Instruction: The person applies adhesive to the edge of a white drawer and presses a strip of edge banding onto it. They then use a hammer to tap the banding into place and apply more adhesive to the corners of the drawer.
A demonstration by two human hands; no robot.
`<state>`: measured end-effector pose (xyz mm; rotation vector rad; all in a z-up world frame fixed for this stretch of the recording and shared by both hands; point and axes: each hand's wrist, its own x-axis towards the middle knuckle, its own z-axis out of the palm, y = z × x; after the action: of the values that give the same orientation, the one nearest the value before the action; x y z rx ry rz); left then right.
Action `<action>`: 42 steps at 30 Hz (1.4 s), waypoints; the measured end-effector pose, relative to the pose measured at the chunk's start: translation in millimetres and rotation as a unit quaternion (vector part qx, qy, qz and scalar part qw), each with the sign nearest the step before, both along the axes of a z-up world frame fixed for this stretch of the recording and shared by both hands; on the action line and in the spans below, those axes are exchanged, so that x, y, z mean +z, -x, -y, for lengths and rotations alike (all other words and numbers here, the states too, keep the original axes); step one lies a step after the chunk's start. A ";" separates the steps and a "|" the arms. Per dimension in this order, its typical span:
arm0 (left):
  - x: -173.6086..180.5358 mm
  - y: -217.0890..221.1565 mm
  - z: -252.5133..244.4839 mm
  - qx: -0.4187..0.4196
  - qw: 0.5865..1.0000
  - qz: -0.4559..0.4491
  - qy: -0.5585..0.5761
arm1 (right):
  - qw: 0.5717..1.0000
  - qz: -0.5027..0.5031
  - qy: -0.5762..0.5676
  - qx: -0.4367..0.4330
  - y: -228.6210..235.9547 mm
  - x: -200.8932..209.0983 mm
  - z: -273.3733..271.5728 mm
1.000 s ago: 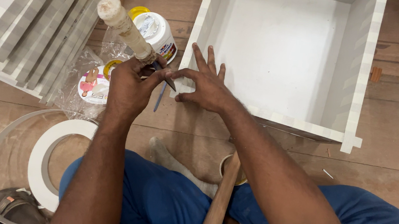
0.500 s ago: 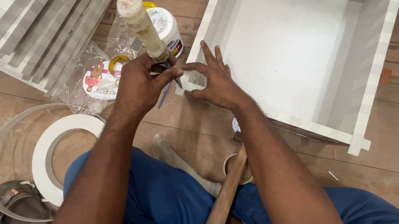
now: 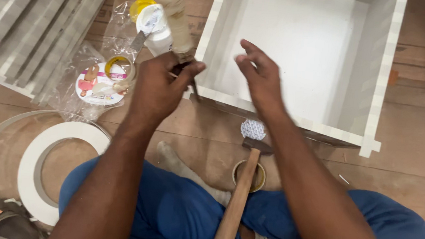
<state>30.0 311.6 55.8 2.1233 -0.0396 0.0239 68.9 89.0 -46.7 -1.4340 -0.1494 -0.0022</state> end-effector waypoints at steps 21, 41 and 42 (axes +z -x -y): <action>28.6 28.1 13.6 -0.148 0.983 0.026 -0.103 | 0.871 -0.160 0.267 -0.381 186.5 35.0 270.9; -9.6 13.3 16.9 -0.217 0.958 -0.015 -0.187 | 0.817 0.035 0.440 -0.372 156.9 -22.0 282.5; -10.6 7.7 10.6 -0.215 0.960 -0.006 -0.177 | 0.823 0.068 0.422 -0.373 161.1 -11.7 265.9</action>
<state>22.2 301.0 45.2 2.4258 -0.5332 -0.2725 -92.1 -176.9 -58.4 -2.3022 0.3569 -0.7744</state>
